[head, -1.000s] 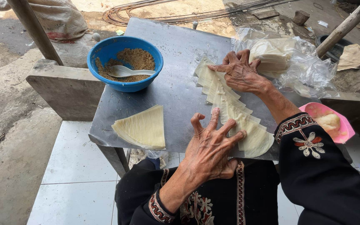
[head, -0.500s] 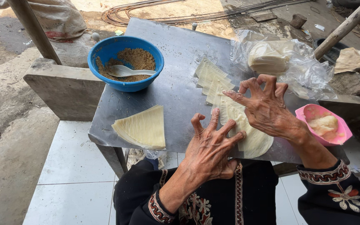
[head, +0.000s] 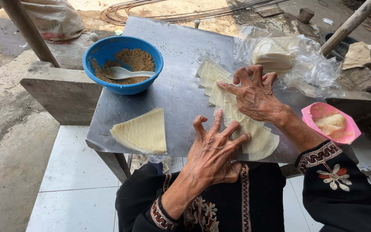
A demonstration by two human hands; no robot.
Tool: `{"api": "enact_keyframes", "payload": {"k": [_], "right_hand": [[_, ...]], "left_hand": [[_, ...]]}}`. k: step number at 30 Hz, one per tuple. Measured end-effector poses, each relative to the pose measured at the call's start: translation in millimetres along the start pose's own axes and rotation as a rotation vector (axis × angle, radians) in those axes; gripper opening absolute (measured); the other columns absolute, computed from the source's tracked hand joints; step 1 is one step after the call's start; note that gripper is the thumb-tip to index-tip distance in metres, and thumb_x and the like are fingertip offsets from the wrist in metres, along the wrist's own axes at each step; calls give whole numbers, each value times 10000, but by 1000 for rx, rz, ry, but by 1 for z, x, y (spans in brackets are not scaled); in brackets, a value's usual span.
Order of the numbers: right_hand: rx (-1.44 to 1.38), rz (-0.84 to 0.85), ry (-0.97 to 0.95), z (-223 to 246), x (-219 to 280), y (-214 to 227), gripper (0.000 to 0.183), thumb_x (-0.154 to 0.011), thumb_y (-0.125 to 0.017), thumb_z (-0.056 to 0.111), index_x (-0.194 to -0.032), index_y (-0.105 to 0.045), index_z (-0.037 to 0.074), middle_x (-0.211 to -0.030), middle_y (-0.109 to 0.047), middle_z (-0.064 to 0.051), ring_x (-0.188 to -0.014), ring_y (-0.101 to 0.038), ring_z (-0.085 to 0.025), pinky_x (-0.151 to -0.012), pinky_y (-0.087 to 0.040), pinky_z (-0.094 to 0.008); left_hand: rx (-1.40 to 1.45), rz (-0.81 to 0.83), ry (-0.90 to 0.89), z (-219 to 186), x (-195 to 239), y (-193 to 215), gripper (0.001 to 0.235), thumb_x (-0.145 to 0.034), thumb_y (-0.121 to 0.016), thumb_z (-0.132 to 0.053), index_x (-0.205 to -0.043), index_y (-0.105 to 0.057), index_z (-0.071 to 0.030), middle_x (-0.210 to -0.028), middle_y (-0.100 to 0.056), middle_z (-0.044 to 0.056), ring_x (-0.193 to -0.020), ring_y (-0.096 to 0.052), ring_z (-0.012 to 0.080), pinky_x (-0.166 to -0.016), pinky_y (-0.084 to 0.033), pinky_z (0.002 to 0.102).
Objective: The person folds thin translucent wrappers into cones, places a white paste inside, adds a brown granular filling, and rolls them into cylindrical bundles. The person repeats this process for multiple units, stacking the finished rolls on the metal table.
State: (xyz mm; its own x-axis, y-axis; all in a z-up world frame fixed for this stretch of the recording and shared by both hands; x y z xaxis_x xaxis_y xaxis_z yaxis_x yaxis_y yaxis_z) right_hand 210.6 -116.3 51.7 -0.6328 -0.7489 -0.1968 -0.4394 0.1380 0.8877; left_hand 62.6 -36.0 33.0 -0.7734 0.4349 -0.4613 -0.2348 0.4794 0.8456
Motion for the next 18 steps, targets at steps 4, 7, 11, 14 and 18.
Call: {"api": "enact_keyframes", "payload": {"k": [4, 7, 11, 14, 18], "right_hand": [[-33, 56, -32, -11, -20, -17, 693, -751, -576, 58, -1379, -633, 347, -1211, -412, -92, -1119, -265, -340, -794, -272, -613], [-58, 106, -75, -20, -37, -27, 658, -813, -551, 66, -1394, -623, 366, -1195, -423, -78, -1088, -268, -337, -821, -283, -677], [-212, 51, -129, -35, -47, -19, 719, -814, -503, 45, -1463, -586, 342, -1209, -436, -89, -1088, -280, -331, -855, -324, -666], [-244, -77, -7, -31, -28, 12, 683, -836, -520, 87, -1495, -550, 262, -1232, -432, -102, -1087, -286, -339, -879, -368, -581], [-74, 41, -18, -9, 22, 26, 696, -771, -573, 73, -1429, -586, 298, -1209, -445, -59, -1105, -283, -334, -793, -313, -574]], "left_hand": [[-7, -9, -3, 0, 1, 0, 790, -556, -740, -485, -1321, -636, -318, -1318, -533, 80, -1383, -363, 484, -1021, -200, 647], [-21, -9, -3, 0, 1, 1, 789, -555, -737, -478, -1322, -635, -322, -1323, -534, 74, -1387, -365, 480, -1013, -203, 641], [-6, -67, -25, -1, 2, 6, 795, -548, -738, -487, -1317, -637, -312, -1333, -532, 85, -1367, -370, 496, -1011, -200, 647], [-18, -32, -15, -1, 0, 4, 794, -542, -734, -478, -1314, -640, -315, -1311, -534, 85, -1365, -372, 493, -1009, -200, 644], [-14, 12, -3, -1, -1, 3, 765, -561, -737, -475, -1305, -647, -319, -1298, -537, 75, -1379, -374, 484, -1008, -200, 650]]}}
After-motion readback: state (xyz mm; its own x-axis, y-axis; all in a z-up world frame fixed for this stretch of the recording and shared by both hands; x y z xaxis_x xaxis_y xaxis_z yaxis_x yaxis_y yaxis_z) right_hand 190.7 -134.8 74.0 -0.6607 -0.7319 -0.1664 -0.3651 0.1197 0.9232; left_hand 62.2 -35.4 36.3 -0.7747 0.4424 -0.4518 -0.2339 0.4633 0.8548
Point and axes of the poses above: each hand's wrist, its own x-axis away from the middle knuckle, its own y-axis out of the back of the hand, z = x × y, the point moved 8 cm from there along -x, towards the middle knuckle
